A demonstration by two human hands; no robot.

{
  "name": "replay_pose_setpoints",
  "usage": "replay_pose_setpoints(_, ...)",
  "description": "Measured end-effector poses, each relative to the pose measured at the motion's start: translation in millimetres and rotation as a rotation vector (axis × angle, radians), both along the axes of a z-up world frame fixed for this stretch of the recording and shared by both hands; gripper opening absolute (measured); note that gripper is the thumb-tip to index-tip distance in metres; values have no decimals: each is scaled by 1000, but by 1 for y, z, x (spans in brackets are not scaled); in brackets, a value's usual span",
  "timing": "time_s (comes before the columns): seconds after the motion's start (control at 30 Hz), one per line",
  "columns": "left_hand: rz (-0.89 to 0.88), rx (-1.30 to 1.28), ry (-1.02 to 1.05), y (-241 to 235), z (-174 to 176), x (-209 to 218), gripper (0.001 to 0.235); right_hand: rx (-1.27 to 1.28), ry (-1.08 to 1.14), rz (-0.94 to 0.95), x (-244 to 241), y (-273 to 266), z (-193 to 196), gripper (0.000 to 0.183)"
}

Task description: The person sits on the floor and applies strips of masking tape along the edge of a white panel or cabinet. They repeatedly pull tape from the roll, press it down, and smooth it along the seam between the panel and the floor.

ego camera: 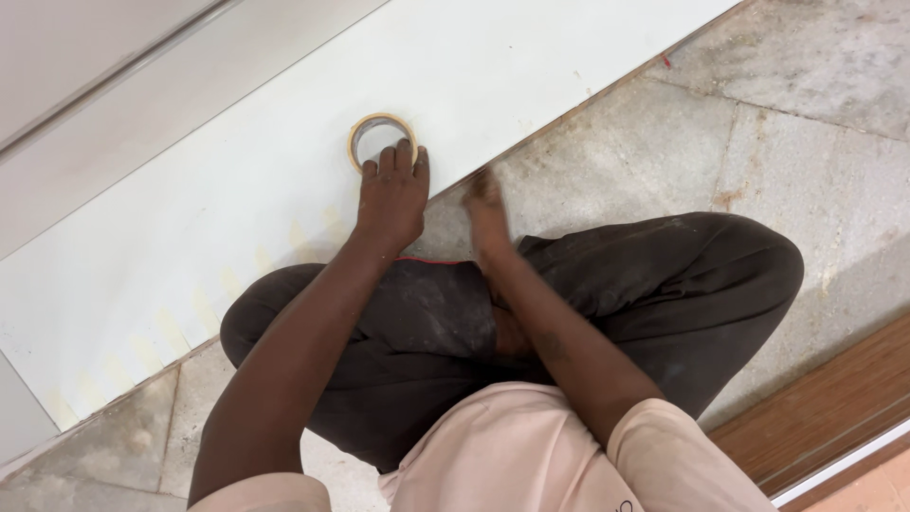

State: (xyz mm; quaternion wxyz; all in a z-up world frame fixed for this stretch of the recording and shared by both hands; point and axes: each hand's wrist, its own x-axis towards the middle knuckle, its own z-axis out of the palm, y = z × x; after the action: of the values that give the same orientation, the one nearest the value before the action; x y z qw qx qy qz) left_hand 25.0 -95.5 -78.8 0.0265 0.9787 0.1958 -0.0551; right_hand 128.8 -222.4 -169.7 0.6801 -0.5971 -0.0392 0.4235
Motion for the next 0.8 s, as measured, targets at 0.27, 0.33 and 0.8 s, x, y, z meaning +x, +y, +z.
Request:
replay_pose_setpoints(0.27,-20,-11,-81,-2,-6,23,75,2,117,-339,137,-6,-20,48)
replay_pose_setpoints(0.33,-17,-22,-93,-1,-5,25,76,17,109,-371,142,-6,-25,47)
replay_pose_setpoints(0.8,348,-868,-544,6,71,21,66,-255,31,184,29,-30,39,20)
